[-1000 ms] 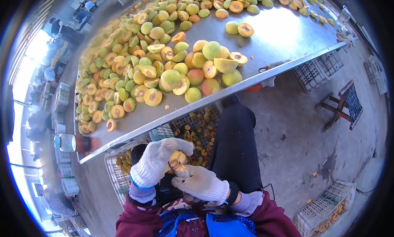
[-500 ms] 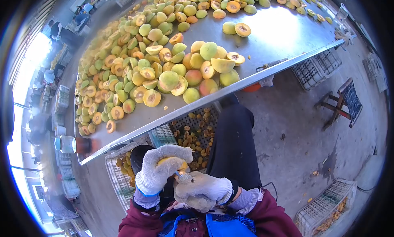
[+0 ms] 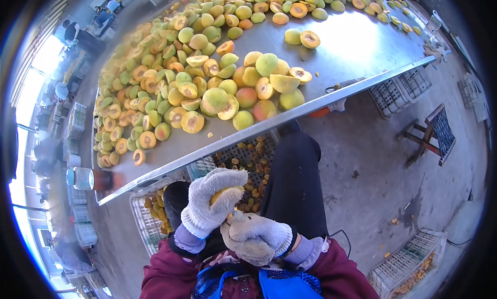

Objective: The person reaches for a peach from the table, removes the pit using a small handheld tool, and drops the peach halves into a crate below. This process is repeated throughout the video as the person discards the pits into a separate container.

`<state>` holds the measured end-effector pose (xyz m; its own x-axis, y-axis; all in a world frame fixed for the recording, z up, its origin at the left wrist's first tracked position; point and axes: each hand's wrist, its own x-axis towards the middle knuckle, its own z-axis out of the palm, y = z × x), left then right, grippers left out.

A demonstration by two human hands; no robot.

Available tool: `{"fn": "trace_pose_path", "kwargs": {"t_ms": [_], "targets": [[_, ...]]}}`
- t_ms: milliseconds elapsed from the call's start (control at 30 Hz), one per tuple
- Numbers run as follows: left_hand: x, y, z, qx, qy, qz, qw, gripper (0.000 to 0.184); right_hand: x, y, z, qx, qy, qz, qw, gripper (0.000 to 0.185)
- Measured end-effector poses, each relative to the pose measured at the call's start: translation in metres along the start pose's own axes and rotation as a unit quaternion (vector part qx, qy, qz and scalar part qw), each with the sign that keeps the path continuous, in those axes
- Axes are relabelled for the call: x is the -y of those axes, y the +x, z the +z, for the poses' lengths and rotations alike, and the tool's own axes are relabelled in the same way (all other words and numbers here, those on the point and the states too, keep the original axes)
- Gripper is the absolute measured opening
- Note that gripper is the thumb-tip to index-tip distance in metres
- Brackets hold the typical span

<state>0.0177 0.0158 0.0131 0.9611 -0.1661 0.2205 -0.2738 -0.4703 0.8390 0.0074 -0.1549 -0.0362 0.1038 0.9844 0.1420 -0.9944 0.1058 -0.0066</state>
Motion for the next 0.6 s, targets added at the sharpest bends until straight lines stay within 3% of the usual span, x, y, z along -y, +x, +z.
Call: {"fn": "trace_pose_path", "kwargs": {"t_ms": [33, 67, 100, 167, 233, 267, 300, 367, 433, 500, 533, 567, 600], "targets": [[0.001, -0.004, 0.001, -0.002, 0.004, 0.002, 1.0, 0.042, -0.001, 0.004, 0.005, 0.003, -0.003, 0.002, 1.0, 0.025], [0.0, -0.013, 0.007, -0.009, -0.204, -0.065, 0.977, 0.044, -0.004, 0.006, 0.015, -0.026, -0.022, -0.009, 0.999, 0.025], [-0.004, -0.019, 0.014, -0.013, -0.404, -0.131, 0.905, 0.046, -0.006, 0.006, 0.02, -0.057, -0.04, -0.022, 0.997, 0.026], [-0.012, -0.022, 0.023, -0.069, -0.407, -0.174, 0.894, 0.05, -0.007, 0.005, 0.013, -0.048, -0.038, 0.0, 0.998, 0.026], [-0.007, -0.013, 0.026, -0.124, -0.667, -0.299, 0.671, 0.053, -0.008, 0.003, 0.016, -0.094, -0.155, -0.024, 0.983, 0.027], [-0.011, -0.009, 0.024, -0.19, -0.708, -0.33, 0.595, 0.051, 0.007, -0.001, 0.022, -0.02, -0.12, 0.025, 0.992, 0.027], [-0.008, -0.013, 0.018, -0.242, -0.579, -0.349, 0.696, 0.052, 0.007, 0.0, 0.021, -0.015, -0.123, 0.03, 0.992, 0.027], [0.005, -0.034, -0.009, -0.282, -0.447, -0.315, 0.788, 0.053, 0.006, 0.002, 0.013, -0.172, -0.166, -0.099, 0.966, 0.027], [0.023, -0.064, -0.039, -0.433, -0.299, -0.257, 0.811, 0.048, 0.014, 0.004, 0.011, -0.162, -0.126, -0.066, 0.976, 0.026], [0.026, -0.09, -0.084, -0.441, -0.122, -0.337, 0.823, 0.034, 0.016, 0.01, 0.012, -0.294, -0.183, -0.019, 0.938, 0.028], [0.039, -0.101, -0.103, -0.442, -0.119, -0.334, 0.824, 0.034, 0.015, 0.012, 0.015, -0.286, -0.166, -0.025, 0.943, 0.027], [0.059, -0.112, -0.118, -0.332, 0.264, -0.249, 0.871, 0.031, 0.016, 0.016, 0.018, -0.282, -0.167, -0.024, 0.944, 0.027], [0.072, -0.116, -0.126, -0.167, 0.602, -0.123, 0.771, 0.029, 0.018, 0.021, 0.022, -0.311, -0.205, -0.005, 0.928, 0.027]]}}
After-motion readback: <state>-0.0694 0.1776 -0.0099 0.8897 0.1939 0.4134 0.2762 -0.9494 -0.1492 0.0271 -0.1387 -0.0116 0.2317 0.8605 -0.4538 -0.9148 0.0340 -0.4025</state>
